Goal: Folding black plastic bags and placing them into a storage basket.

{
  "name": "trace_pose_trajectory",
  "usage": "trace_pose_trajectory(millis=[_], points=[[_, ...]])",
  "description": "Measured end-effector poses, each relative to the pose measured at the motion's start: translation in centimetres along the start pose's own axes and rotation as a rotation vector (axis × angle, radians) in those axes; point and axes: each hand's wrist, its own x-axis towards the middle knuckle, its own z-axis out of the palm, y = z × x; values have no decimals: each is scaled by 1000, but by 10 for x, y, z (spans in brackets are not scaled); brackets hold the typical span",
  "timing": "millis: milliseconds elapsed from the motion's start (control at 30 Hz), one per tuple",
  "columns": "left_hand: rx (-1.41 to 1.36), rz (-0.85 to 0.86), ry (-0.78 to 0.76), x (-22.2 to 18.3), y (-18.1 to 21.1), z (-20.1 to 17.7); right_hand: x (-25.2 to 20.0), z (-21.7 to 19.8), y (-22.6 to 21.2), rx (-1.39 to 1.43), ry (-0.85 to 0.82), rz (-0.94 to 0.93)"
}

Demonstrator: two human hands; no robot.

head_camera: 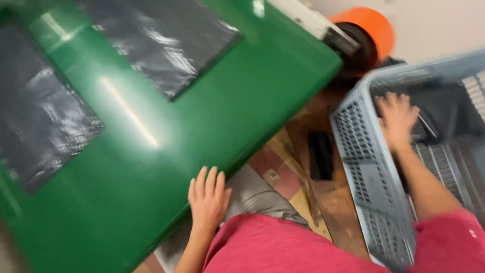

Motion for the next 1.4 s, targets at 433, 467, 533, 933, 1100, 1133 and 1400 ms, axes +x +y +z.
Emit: trace_pose_trajectory(millis=[433,467,533,933,1100,1133,1400], points=[[-73,253,109,60,6,61,82,-127,-277,212,-242,-533],[-72,246,110,58,9,66,79,-119,-274,213,-243,-540],[-482,240,223,60,12,77,79,-102,-269,31,-270,-552],[-690,12,166,33,-2,-86,46,-164,-234,374,-333,-309],[-886,-190,44,59,-54,-117,144,-172,-265,558,-253,-355],[-871,-239,131,70,-67,-114,169,-161,-273,590,-206,-383],[-742,-558,187,150,-193,95,293,55,-334,654,-300,-352]])
